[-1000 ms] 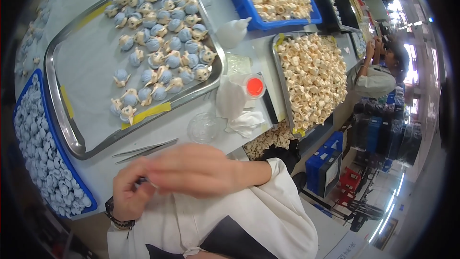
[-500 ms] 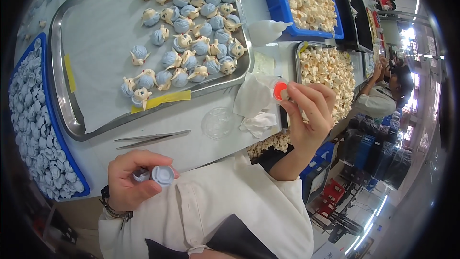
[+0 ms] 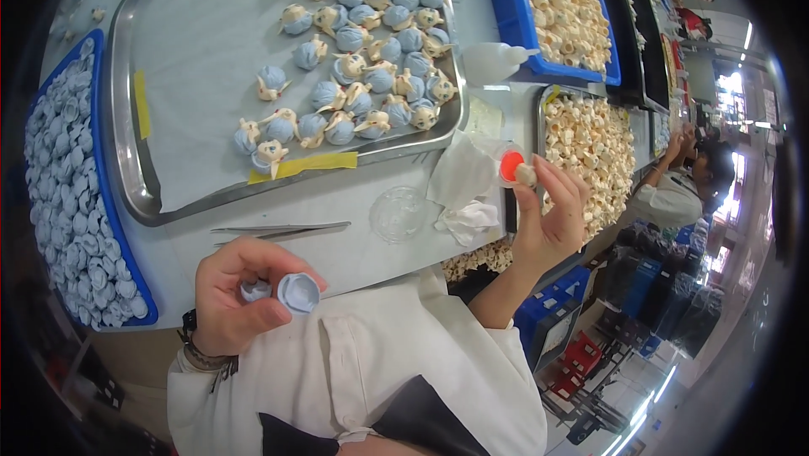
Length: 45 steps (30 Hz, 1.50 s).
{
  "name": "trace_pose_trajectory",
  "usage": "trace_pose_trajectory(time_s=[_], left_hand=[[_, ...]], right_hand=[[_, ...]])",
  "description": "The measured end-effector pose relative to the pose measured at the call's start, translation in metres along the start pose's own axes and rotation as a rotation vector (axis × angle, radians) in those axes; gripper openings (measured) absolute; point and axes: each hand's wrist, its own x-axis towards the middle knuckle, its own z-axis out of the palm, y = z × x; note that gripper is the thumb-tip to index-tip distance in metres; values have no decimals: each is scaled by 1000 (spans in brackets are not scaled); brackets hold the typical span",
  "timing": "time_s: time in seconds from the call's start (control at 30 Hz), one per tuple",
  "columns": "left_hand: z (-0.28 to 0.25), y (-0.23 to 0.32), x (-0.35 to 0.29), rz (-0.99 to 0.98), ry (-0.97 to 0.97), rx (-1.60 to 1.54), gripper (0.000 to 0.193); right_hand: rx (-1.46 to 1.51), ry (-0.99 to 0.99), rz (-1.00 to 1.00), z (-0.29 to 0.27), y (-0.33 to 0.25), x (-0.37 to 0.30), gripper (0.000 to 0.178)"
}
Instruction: Assembling small plastic toy figurine parts at a factory workbench, including inspecting and fitting heads/shells.
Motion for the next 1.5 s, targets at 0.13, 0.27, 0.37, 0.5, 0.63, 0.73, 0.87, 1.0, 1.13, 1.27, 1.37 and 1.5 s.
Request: trace_pose_trajectory(time_s=[0.13, 0.27, 0.37, 0.5, 0.63, 0.73, 0.87, 1.0, 1.13, 1.27, 1.37, 1.5], left_hand=[[2, -1, 3, 64, 16, 53, 33], [1, 1, 5, 16, -23, 132, 32], [4, 5, 7, -22, -42, 221, 32], [4, 7, 7, 2, -48, 278, 32], [5, 5, 5, -10, 9, 205, 33], [3, 3, 6, 51, 66, 126, 31], [0, -1, 3, 34, 65, 124, 25], [-2, -1, 2, 81, 44, 148, 22], [-2, -1, 2, 86, 47, 161, 20], [-2, 0, 0, 79, 35, 129, 19], [-1, 1, 0, 71, 33, 112, 18], [-1, 0, 2, 78, 33, 114, 17]], right_hand=[[132, 154, 66, 10, -3, -10, 30], [364, 187, -64, 13, -40, -6, 29], [673, -33, -306, 28, -69, -1, 34], [673, -229, -376, 40, -89, 6, 34], [636, -276, -350, 50, -100, 4, 36], [633, -325, -329, 53, -102, 5, 37], [648, -383, -314, 51, -103, 7, 37], [653, -413, -299, 48, -105, 9, 37], [685, -436, -273, 49, -105, 8, 38], [807, -479, -210, 52, -101, 9, 37], [821, -472, -190, 52, -100, 8, 36], [790, -438, -207, 52, -101, 5, 36]])
